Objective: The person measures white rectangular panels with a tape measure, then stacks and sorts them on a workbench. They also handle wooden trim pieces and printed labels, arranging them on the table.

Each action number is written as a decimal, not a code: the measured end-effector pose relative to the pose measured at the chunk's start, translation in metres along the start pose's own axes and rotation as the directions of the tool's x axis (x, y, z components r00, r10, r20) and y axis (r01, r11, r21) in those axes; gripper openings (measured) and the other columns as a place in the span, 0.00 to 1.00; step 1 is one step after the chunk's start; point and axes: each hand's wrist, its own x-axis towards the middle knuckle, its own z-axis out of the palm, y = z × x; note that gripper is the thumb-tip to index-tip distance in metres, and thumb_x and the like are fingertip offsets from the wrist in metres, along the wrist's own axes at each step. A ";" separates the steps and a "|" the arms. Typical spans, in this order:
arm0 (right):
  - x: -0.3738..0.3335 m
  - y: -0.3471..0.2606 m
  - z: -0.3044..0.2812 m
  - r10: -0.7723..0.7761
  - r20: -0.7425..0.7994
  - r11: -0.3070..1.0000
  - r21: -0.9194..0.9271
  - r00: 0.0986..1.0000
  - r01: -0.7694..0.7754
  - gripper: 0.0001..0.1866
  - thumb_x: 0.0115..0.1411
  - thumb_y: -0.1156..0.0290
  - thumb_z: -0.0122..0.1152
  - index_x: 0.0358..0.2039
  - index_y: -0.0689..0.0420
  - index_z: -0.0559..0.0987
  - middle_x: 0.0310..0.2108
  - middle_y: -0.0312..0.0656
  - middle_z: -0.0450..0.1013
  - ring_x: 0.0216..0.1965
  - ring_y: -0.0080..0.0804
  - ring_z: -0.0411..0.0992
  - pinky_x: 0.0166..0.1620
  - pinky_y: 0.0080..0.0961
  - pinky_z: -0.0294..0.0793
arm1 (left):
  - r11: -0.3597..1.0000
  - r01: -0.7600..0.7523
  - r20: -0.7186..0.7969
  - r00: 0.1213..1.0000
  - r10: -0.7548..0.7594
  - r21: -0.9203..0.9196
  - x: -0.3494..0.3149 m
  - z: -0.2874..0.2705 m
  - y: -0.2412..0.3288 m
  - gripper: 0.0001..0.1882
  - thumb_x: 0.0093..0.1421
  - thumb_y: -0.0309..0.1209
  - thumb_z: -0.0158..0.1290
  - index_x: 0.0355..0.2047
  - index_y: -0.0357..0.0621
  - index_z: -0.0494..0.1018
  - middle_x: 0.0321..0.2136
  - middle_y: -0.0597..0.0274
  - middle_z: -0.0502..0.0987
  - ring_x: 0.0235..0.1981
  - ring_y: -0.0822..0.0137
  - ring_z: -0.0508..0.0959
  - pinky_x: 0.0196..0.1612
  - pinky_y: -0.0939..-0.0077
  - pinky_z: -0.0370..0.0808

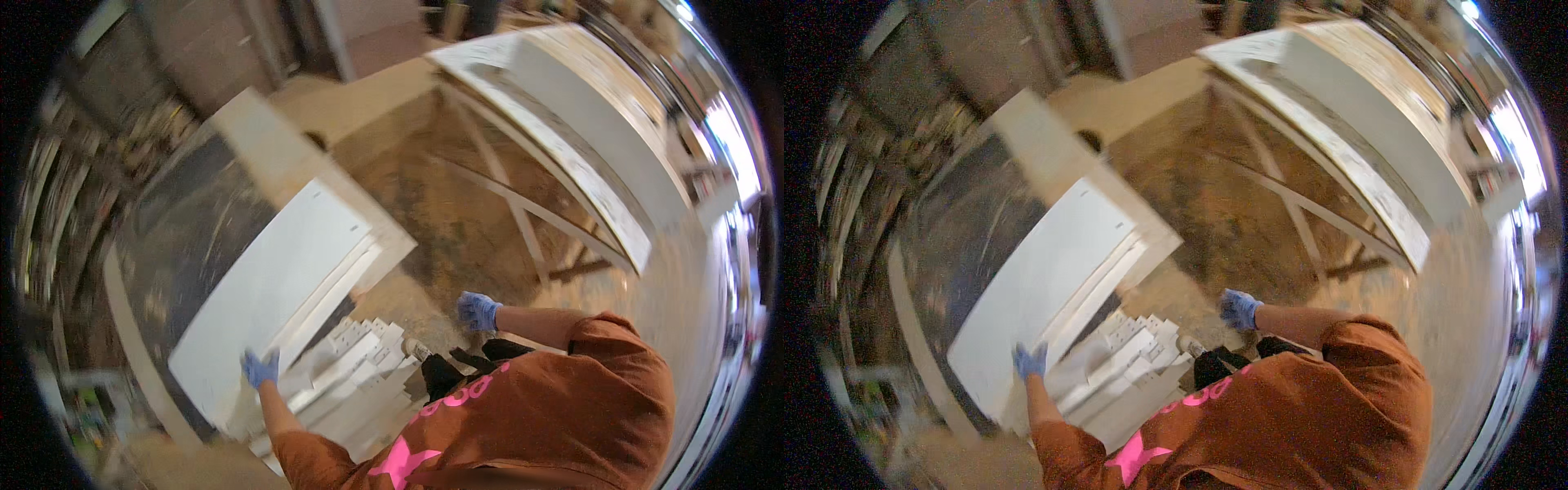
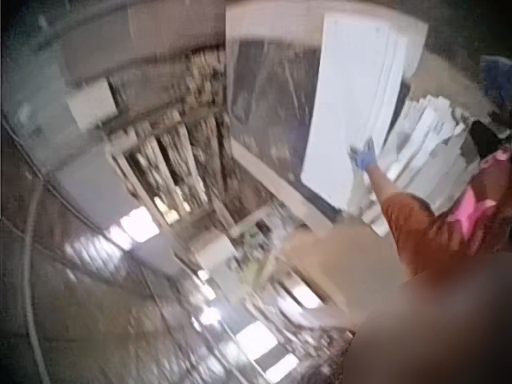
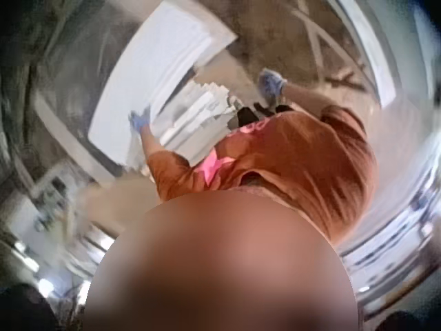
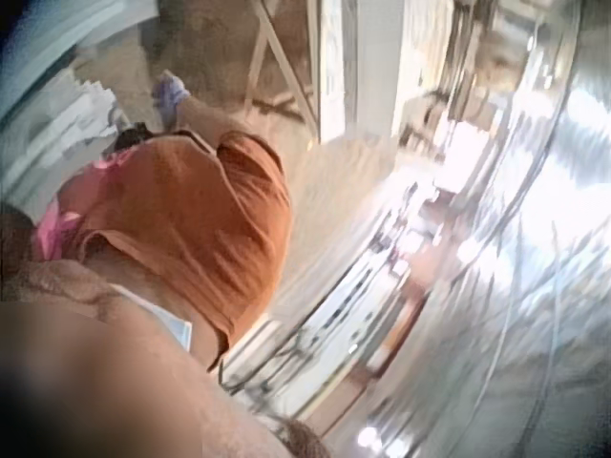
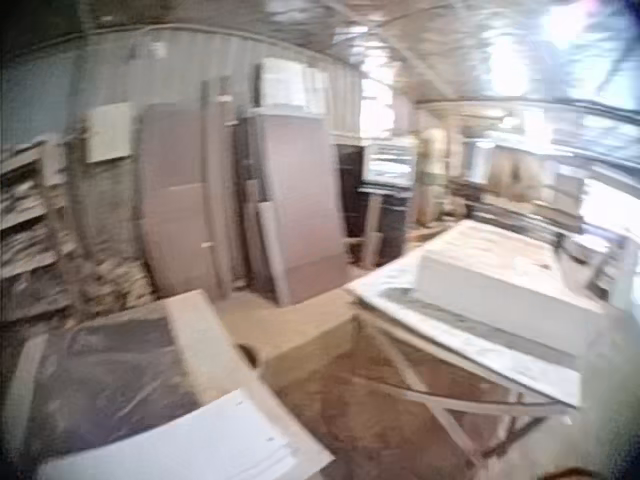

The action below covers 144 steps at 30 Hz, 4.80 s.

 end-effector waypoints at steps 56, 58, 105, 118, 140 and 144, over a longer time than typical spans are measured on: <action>-0.378 0.375 -1.018 -0.035 -0.856 0.913 0.182 0.516 0.364 0.14 0.62 0.58 0.56 0.37 0.55 0.77 0.31 0.39 0.75 0.25 0.36 0.73 0.27 0.37 0.70 | -0.312 -0.747 -0.174 -0.259 0.950 -0.587 -1.021 0.160 1.192 0.18 0.58 0.37 0.60 0.48 0.46 0.75 0.45 0.55 0.78 0.47 0.56 0.79 0.51 0.66 0.75; -0.399 0.362 -1.075 -0.054 -0.837 0.924 0.165 0.544 0.345 0.14 0.62 0.57 0.56 0.38 0.55 0.77 0.31 0.39 0.75 0.25 0.35 0.73 0.26 0.36 0.70 | -0.213 -0.782 -0.192 -0.121 0.974 -0.585 -1.027 0.171 1.200 0.18 0.58 0.37 0.59 0.48 0.46 0.75 0.45 0.55 0.78 0.47 0.55 0.79 0.51 0.65 0.75; -0.413 -0.442 -1.288 -0.704 -0.178 0.663 -0.513 0.688 0.546 0.18 0.65 0.60 0.57 0.46 0.62 0.78 0.37 0.39 0.78 0.32 0.23 0.71 0.40 0.22 0.72 | 0.662 -0.747 -0.414 0.585 0.697 0.059 -0.969 0.022 1.287 0.35 0.46 0.41 0.68 0.56 0.56 0.73 0.66 0.53 0.61 0.66 0.44 0.59 0.69 0.51 0.53; -0.397 -0.570 -1.304 -0.971 0.010 0.193 -0.558 0.239 0.807 0.12 0.65 0.68 0.57 0.44 0.62 0.79 0.38 0.38 0.78 0.37 0.24 0.73 0.43 0.24 0.74 | 0.747 -0.664 -0.488 0.657 0.574 -0.016 -0.971 0.033 1.294 0.27 0.48 0.27 0.66 0.51 0.54 0.78 0.62 0.59 0.68 0.65 0.52 0.64 0.67 0.59 0.61; -0.353 -0.686 -1.195 -0.948 0.172 -0.110 -0.967 0.269 0.230 0.31 0.52 0.49 0.66 0.55 0.47 0.76 0.54 0.45 0.72 0.57 0.47 0.67 0.59 0.40 0.66 | 0.449 -0.800 -0.651 0.591 0.476 -0.397 -1.008 -0.008 1.363 0.22 0.47 0.27 0.67 0.45 0.44 0.77 0.50 0.51 0.76 0.52 0.52 0.76 0.52 0.65 0.77; -0.351 -0.681 -1.174 -0.921 0.201 -0.168 -0.978 0.335 0.125 0.37 0.51 0.43 0.65 0.59 0.45 0.73 0.61 0.47 0.66 0.62 0.47 0.62 0.64 0.42 0.58 | 0.388 -0.772 -0.534 0.631 0.563 -0.503 -1.008 0.008 1.402 0.23 0.50 0.21 0.63 0.49 0.41 0.74 0.50 0.50 0.76 0.53 0.54 0.77 0.55 0.65 0.74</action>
